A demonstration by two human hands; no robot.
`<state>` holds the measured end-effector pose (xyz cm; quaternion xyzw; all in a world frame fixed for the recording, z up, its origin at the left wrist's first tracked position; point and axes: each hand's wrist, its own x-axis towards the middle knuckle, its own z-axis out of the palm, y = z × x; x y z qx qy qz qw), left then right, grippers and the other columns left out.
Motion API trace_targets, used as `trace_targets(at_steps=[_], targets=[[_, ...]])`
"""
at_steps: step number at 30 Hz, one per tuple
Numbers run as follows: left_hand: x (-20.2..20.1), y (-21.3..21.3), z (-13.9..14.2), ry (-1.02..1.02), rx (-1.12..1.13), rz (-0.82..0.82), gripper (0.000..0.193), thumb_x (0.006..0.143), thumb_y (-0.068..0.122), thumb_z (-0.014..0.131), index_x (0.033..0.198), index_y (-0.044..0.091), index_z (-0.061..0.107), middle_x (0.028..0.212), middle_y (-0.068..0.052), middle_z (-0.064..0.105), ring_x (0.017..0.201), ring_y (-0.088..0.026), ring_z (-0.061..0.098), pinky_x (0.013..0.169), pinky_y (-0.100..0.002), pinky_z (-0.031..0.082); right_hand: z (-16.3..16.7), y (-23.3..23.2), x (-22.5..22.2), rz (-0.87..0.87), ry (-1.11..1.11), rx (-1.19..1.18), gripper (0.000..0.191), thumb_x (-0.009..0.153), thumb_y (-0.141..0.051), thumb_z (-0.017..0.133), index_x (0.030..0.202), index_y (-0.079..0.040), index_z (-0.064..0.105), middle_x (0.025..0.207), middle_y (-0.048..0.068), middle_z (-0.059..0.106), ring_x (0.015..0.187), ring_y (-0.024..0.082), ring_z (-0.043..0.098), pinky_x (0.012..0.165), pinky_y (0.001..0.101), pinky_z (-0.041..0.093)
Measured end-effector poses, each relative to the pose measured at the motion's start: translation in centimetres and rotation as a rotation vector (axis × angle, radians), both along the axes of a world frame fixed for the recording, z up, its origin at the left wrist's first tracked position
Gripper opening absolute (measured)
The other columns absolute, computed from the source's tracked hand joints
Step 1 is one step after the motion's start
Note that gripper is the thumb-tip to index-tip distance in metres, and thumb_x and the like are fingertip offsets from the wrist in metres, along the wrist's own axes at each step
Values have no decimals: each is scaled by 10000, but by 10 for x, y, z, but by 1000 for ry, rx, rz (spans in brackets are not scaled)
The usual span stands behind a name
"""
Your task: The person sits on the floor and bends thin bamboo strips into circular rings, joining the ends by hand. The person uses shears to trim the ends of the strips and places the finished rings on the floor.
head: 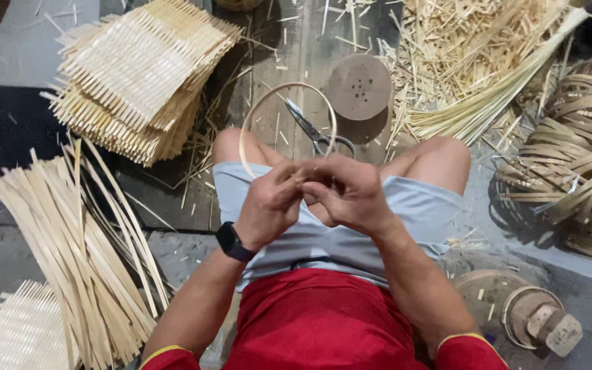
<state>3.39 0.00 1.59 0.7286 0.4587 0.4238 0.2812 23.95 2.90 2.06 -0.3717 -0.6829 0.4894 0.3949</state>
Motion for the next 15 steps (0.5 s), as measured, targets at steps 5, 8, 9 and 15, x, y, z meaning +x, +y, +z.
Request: trace_targets(at_steps=[5,8,9,15], targets=[[16,3,-13,-680,-460,157,294,984,21,728,1278,4,721,914,-48,649,753,-101,618,661,-242,510,-38,-4,-5,-54,348,-159,97,949,0,723,1045,-2,738,973,65,718,863,125,662,769,257,527],[25,4,-19,-899,-547,169,364,909,11,783,1267,19,716,962,-64,688,818,-103,628,710,-228,518,-65,-1,-21,-17,814,-619,106,1025,-43,675,1104,2,729,1024,74,724,904,143,662,832,280,539],[29,3,-19,-831,-486,214,312,912,9,793,1220,16,744,1008,-67,684,875,-108,643,762,-232,535,-72,-2,-29,-22,873,-725,135,1005,-52,663,1119,-8,720,1034,75,722,927,149,671,856,287,545],[43,0,-8,-167,118,472,283,858,69,819,1136,89,776,1282,-93,565,1142,-234,562,981,-362,482,-71,-1,-50,36,1107,-893,147,973,-6,632,1102,-70,665,1057,53,706,1004,165,664,904,303,551]])
